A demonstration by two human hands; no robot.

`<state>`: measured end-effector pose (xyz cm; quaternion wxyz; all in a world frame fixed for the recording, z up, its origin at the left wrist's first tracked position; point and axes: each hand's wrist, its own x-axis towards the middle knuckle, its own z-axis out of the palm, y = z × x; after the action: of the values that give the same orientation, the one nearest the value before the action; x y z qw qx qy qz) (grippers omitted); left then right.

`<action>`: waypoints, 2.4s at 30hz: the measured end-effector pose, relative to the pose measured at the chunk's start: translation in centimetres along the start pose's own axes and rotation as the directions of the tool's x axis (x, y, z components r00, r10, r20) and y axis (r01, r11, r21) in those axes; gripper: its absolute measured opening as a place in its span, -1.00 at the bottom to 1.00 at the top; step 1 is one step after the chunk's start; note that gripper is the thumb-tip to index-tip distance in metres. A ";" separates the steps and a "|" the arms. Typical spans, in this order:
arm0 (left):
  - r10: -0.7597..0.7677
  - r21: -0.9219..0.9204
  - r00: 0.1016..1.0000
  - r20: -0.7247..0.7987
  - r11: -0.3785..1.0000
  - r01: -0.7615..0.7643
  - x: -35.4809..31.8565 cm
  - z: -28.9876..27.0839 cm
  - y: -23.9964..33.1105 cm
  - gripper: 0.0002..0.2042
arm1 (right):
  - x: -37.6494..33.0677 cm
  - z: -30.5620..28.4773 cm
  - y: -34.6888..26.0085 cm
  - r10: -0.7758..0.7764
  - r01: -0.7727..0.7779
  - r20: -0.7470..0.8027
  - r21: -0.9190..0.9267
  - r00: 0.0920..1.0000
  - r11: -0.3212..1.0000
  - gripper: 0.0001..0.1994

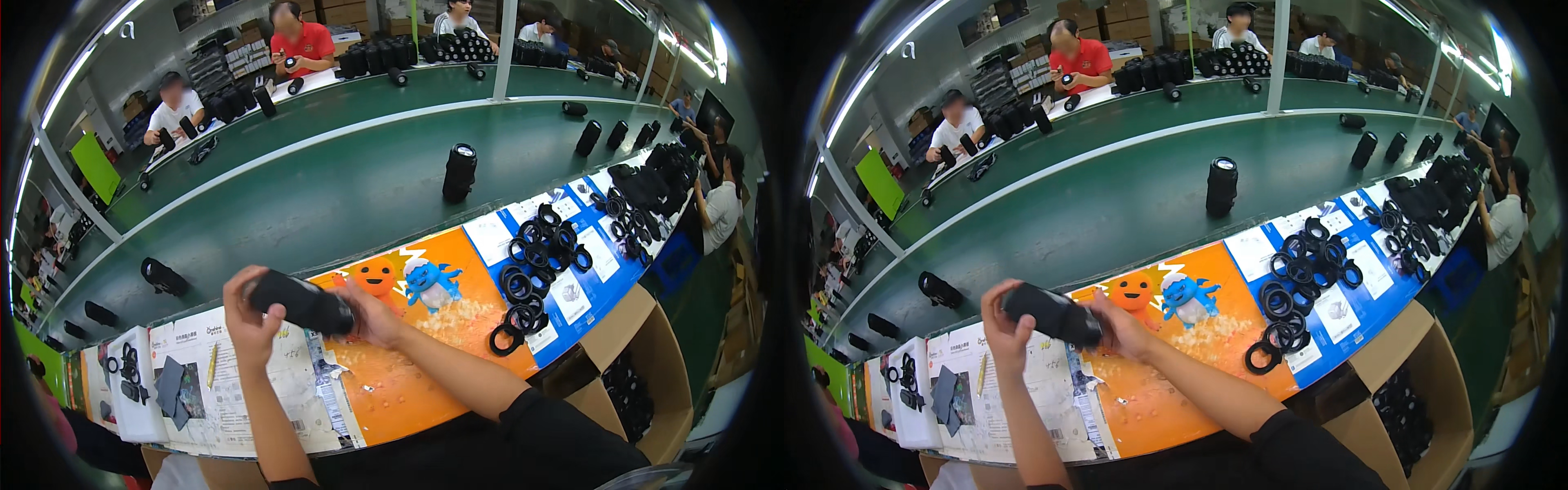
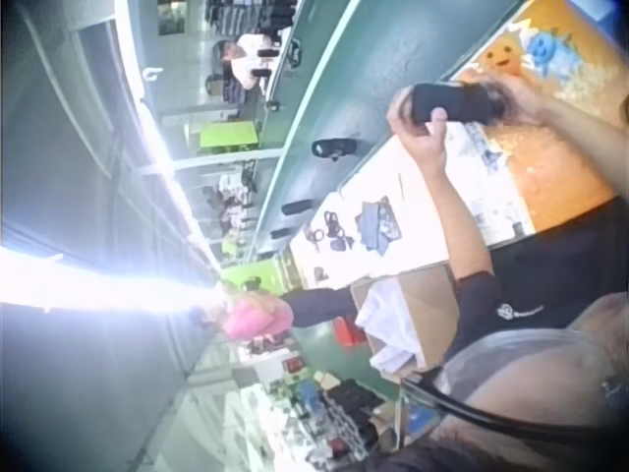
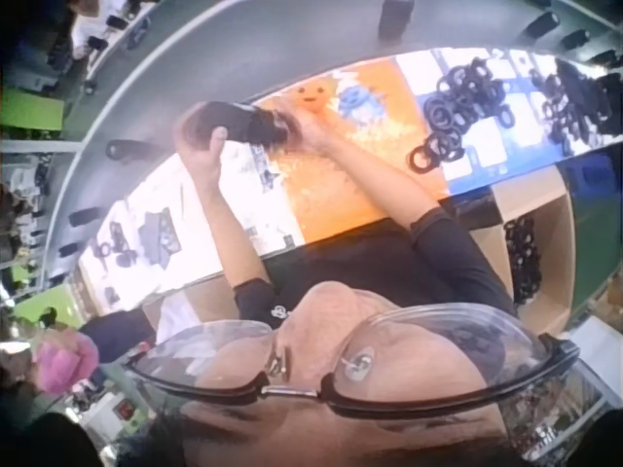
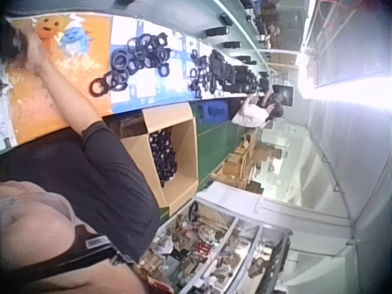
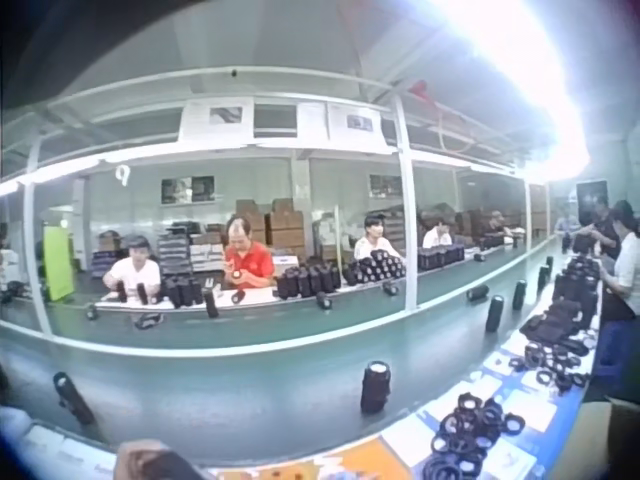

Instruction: The person assembles cylindrical electronic devices by fitting rubber rings onto their ends by hand and placing the finished units onto a conveyor belt.

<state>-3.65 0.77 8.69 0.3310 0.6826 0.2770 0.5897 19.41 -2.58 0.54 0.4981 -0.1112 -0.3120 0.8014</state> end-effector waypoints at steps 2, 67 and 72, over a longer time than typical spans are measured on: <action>-0.114 -0.201 0.992 -0.046 0.974 0.103 -2.3 1.6 -1.1 -0.26 | 0.2 0.0 1.4 0.086 -0.103 -0.087 -0.211 0.992 0.972 -0.33; -0.366 -0.716 0.930 -0.037 0.659 0.231 -5.1 4.0 -2.3 -0.28 | -0.9 5.2 3.2 -0.479 0.171 0.141 -0.985 0.866 0.018 -0.39; -0.350 -0.724 0.936 -0.048 0.657 0.209 -4.8 4.7 -1.8 -0.32 | -1.2 5.2 3.4 -0.496 0.135 0.117 -0.991 0.860 0.002 -0.41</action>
<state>0.25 -2.35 3.95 0.6276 0.3942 0.1597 0.6521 14.98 -6.73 2.37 0.4958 -0.4477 -0.7110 0.2198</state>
